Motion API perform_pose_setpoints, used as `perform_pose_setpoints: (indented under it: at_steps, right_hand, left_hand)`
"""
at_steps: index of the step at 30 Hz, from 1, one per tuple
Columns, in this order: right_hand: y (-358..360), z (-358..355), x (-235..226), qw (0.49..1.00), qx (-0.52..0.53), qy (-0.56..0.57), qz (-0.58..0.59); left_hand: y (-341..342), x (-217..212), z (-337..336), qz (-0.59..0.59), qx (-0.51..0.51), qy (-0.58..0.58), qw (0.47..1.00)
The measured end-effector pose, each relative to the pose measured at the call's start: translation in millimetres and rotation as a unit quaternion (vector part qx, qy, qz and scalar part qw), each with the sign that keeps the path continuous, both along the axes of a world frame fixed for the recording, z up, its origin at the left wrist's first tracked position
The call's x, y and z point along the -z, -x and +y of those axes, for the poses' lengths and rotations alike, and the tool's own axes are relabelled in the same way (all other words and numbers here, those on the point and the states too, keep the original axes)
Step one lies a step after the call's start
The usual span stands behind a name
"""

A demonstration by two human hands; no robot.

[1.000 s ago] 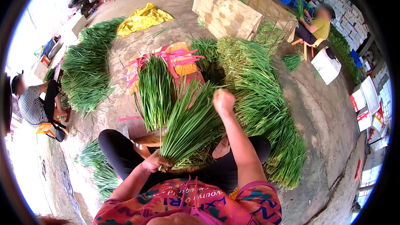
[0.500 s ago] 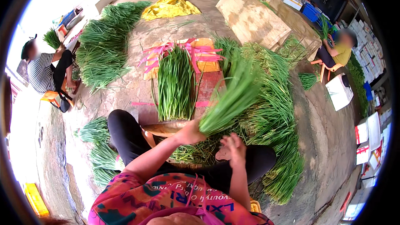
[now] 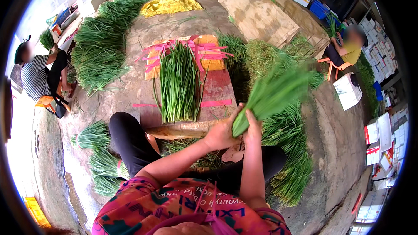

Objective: The person is sorting and bunching green leaves by picking up handfuls of leaves, tapping the root ends against a wooden block, and placing the bunches into a pile.

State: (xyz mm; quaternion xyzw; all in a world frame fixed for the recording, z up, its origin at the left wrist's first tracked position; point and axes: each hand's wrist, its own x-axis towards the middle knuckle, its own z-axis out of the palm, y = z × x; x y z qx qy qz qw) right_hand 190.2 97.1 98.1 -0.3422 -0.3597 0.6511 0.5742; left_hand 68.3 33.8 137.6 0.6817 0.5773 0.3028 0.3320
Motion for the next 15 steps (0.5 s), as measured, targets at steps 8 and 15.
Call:
perform_pose_setpoints:
  at_steps: [8,15]
  right_hand:
    - [128.5,76.1,-7.2,0.954,-0.159,-0.062,-0.247]
    - [168.3,84.5,50.7,0.685,-0.243,-0.09,-0.681]
  left_hand:
    - [107.0,30.8,51.5,-0.015,-0.115,0.107,0.987]
    - [180.4,76.8,22.4,-0.016,-0.324,0.038,0.945]
